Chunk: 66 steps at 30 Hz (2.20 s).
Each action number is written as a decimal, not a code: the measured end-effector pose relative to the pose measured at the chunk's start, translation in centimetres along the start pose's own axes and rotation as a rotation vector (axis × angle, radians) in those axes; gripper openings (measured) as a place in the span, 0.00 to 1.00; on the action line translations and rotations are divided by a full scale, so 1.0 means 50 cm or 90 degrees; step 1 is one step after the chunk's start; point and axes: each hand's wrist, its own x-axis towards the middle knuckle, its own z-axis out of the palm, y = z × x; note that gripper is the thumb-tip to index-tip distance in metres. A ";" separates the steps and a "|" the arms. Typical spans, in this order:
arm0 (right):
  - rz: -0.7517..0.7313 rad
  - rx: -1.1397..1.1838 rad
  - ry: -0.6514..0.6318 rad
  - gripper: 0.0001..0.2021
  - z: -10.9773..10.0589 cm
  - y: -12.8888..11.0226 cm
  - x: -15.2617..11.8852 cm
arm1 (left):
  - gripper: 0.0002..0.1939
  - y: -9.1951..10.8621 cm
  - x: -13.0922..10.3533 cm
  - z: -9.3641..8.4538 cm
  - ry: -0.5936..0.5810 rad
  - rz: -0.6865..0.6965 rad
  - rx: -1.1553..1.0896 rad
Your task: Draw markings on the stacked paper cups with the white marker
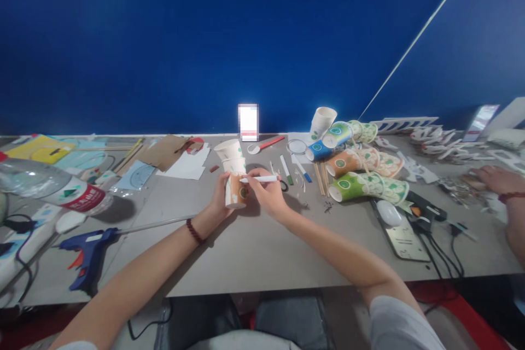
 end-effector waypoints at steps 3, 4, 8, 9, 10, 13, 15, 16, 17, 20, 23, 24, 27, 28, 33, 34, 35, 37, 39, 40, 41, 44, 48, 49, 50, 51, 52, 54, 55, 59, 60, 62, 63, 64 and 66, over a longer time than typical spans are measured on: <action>0.003 0.001 -0.004 0.08 0.000 -0.001 0.000 | 0.19 -0.001 0.001 -0.002 -0.004 0.000 0.000; 0.006 0.006 -0.008 0.08 0.001 -0.002 -0.001 | 0.19 -0.001 0.001 -0.001 -0.005 0.002 0.000; 0.018 0.038 -0.021 0.08 0.002 -0.006 -0.001 | 0.20 0.000 -0.002 0.005 -0.029 0.027 0.009; 0.021 0.045 -0.023 0.08 0.002 -0.007 -0.001 | 0.20 0.000 -0.003 0.006 -0.039 0.030 0.013; 0.024 0.049 -0.025 0.07 0.002 -0.007 -0.002 | 0.21 0.000 -0.003 0.008 -0.048 0.031 0.016; 0.033 0.041 -0.035 0.06 0.000 -0.005 -0.002 | 0.22 0.001 -0.003 0.010 -0.058 0.026 0.015; 0.032 0.028 -0.045 0.06 -0.001 -0.004 -0.003 | 0.22 0.000 -0.002 0.008 -0.056 0.022 0.009; 0.028 0.025 -0.047 0.06 -0.001 -0.004 -0.003 | 0.22 0.000 -0.001 0.007 -0.055 0.020 0.007; 0.025 0.026 -0.045 0.06 0.000 -0.004 -0.004 | 0.22 0.000 0.000 0.005 -0.054 0.020 0.006; 0.020 0.034 -0.022 0.06 0.001 -0.005 -0.003 | 0.21 -0.001 0.001 0.000 -0.039 0.023 0.008; 0.027 0.037 -0.015 0.05 0.002 -0.007 -0.002 | 0.21 -0.001 0.001 0.002 -0.027 0.019 0.003; 0.028 0.035 -0.020 0.05 0.001 -0.007 -0.002 | 0.20 0.000 0.000 0.003 -0.028 0.019 -0.001; 0.028 0.030 -0.048 0.05 -0.001 -0.002 -0.003 | 0.21 0.002 0.000 0.008 -0.020 0.009 -0.007; 0.026 0.030 -0.060 0.06 -0.001 -0.001 -0.004 | 0.22 0.003 0.001 0.009 -0.015 -0.001 -0.006; 0.027 0.041 -0.076 0.06 -0.001 0.002 -0.005 | 0.22 0.003 0.005 0.007 -0.020 -0.028 -0.008; 0.032 0.045 -0.068 0.06 0.000 0.001 -0.005 | 0.22 0.003 0.005 0.006 -0.021 -0.020 -0.011; 0.036 0.049 -0.058 0.05 0.000 0.001 -0.004 | 0.21 0.002 0.006 0.006 -0.021 -0.010 -0.013; 0.036 0.050 -0.046 0.04 0.001 0.000 -0.004 | 0.21 0.000 0.006 0.005 -0.022 0.014 -0.014; 0.032 0.047 -0.046 0.04 0.001 0.000 -0.003 | 0.21 -0.001 0.006 0.003 -0.029 0.020 -0.012; 0.030 0.046 -0.051 0.05 0.000 0.000 -0.003 | 0.21 -0.001 0.007 0.002 -0.033 0.013 -0.008; 0.029 0.044 -0.060 0.06 0.000 0.000 -0.003 | 0.22 -0.002 0.007 0.001 -0.035 0.004 -0.006; 0.029 0.033 -0.084 0.07 0.000 -0.001 -0.004 | 0.22 -0.001 0.007 -0.001 -0.032 -0.021 -0.010; 0.045 0.056 -0.068 0.06 0.002 -0.003 -0.004 | 0.22 0.001 0.007 0.001 -0.045 -0.019 -0.013; 0.047 0.064 -0.059 0.05 0.003 -0.004 -0.004 | 0.22 0.002 0.007 0.002 -0.048 -0.010 -0.011; 0.046 0.068 -0.052 0.05 0.004 -0.004 -0.003 | 0.22 0.001 0.007 0.004 -0.049 0.001 -0.009; 0.044 0.067 -0.046 0.04 0.004 -0.004 -0.003 | 0.21 0.001 0.006 0.004 -0.048 0.013 -0.008; 0.041 0.062 -0.043 0.04 0.004 -0.004 -0.003 | 0.21 0.001 0.006 0.005 -0.044 0.021 -0.008; 0.038 0.052 -0.045 0.04 0.003 -0.003 -0.003 | 0.21 0.000 0.005 0.004 -0.040 0.020 -0.008; 0.038 0.049 -0.050 0.05 0.003 -0.003 -0.003 | 0.21 0.000 0.005 0.004 -0.039 0.011 -0.008; 0.039 0.040 -0.082 0.08 0.002 -0.002 -0.005 | 0.23 0.001 0.005 0.003 -0.029 -0.026 -0.011; 0.039 0.040 -0.079 0.08 0.002 -0.003 -0.006 | 0.23 0.002 0.005 0.004 -0.023 -0.026 -0.012; 0.039 0.045 -0.067 0.06 0.003 -0.004 -0.006 | 0.22 0.003 0.003 0.008 -0.017 -0.017 -0.012; 0.039 0.047 -0.060 0.05 0.004 -0.004 -0.006 | 0.22 0.003 0.003 0.010 -0.014 -0.007 -0.010; 0.039 0.049 -0.054 0.05 0.004 -0.004 -0.006 | 0.22 0.003 0.002 0.012 -0.011 0.005 -0.008; 0.037 0.046 -0.044 0.04 0.005 -0.005 -0.005 | 0.23 0.003 0.000 0.015 -0.003 0.027 -0.006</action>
